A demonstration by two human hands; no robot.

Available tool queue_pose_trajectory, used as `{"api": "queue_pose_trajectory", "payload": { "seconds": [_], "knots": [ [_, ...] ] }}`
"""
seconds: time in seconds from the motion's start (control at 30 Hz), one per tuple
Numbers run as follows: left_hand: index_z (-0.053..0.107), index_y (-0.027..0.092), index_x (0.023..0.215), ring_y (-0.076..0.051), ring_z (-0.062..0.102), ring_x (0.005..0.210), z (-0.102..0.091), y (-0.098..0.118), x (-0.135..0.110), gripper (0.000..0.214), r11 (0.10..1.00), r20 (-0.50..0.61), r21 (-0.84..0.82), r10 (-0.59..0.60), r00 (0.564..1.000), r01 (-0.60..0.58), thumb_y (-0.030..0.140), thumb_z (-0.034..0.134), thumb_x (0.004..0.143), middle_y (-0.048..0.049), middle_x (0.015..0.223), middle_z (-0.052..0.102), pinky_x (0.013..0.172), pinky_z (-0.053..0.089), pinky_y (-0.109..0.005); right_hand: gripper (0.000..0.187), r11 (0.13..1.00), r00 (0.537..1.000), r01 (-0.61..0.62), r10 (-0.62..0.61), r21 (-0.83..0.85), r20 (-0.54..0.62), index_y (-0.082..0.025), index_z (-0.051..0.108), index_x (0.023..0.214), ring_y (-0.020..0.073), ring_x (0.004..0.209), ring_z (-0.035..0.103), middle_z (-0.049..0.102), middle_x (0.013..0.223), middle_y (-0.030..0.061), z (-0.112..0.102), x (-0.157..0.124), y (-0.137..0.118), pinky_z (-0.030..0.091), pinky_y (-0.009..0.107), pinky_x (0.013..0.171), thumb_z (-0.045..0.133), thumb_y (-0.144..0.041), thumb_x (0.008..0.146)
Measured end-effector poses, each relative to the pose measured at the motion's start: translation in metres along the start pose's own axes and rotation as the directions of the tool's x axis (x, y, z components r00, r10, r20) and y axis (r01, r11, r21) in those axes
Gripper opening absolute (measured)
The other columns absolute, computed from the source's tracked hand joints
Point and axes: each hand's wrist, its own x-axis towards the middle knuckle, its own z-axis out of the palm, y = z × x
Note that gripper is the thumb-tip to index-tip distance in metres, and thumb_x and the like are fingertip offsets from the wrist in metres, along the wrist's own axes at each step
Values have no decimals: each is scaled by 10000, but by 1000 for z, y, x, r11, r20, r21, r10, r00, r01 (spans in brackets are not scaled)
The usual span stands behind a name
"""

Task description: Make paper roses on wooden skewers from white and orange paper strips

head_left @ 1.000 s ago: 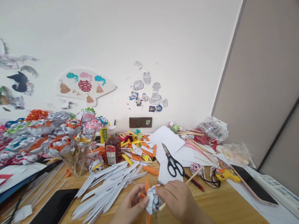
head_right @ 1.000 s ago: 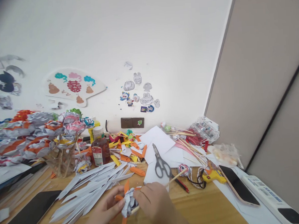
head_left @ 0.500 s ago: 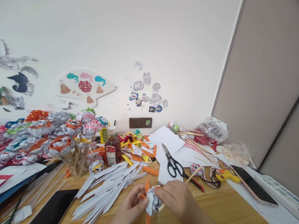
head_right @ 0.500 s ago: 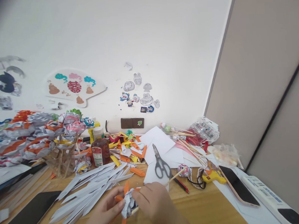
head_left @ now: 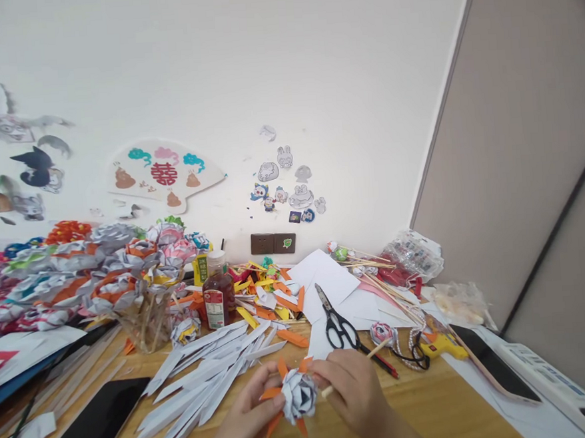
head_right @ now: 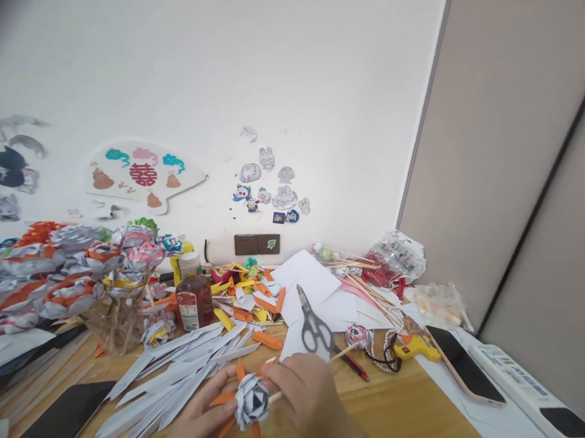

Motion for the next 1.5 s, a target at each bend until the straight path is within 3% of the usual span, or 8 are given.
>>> {"api": "queue_pose_trajectory", "payload": {
  "seconds": [0.27, 0.4, 0.67, 0.97, 1.5],
  "knots": [
    [667, 243, 926, -228, 663, 801, 2, 1, 1, 407, 996, 90, -69, 71, 993, -65, 386, 836, 585, -19, 850, 737, 788, 458, -321, 345, 995, 998, -54, 55, 89, -5, -182, 595, 797, 143, 522, 524, 583, 586, 5, 6, -2, -1, 313, 254, 506, 352, -322, 998],
    [644, 235, 998, -262, 657, 888, 2, 3, 0, 438, 997, 31, 3, 80, 996, -80, 421, 798, 634, -52, 958, 729, 877, 440, -369, 334, 999, 1000, -28, 28, 40, 3, -183, 590, 786, 140, 512, 510, 571, 575, -1, 7, -3, -1, 296, 258, 503, 368, -319, 995],
    [648, 246, 956, -329, 581, 1082, -5, 6, 2, 430, 965, -19, 219, 153, 988, -145, 501, 766, 631, -70, 1049, 714, 962, 409, -436, 393, 992, 999, -19, 23, -126, 30, -188, 610, 800, 154, 504, 518, 582, 576, 7, 11, -3, -2, 287, 279, 492, 298, -300, 1011],
    [640, 260, 973, -332, 564, 1125, -17, -10, 14, 415, 928, -19, 282, 260, 965, -245, 508, 740, 654, -59, 1049, 719, 914, 463, -401, 429, 980, 997, -80, 82, -182, 1, -191, 610, 740, 145, 489, 539, 575, 553, 6, 17, -6, -5, 335, 271, 475, 292, -279, 1014],
    [662, 260, 982, -358, 545, 1151, -20, -13, 14, 459, 944, -82, 263, 226, 971, -198, 497, 769, 604, -70, 1064, 720, 953, 442, -444, 420, 983, 998, -66, 62, -171, -28, -186, 595, 712, 140, 464, 510, 547, 529, -1, 18, -3, -11, 313, 271, 468, 292, -203, 1002]
  ]
}}
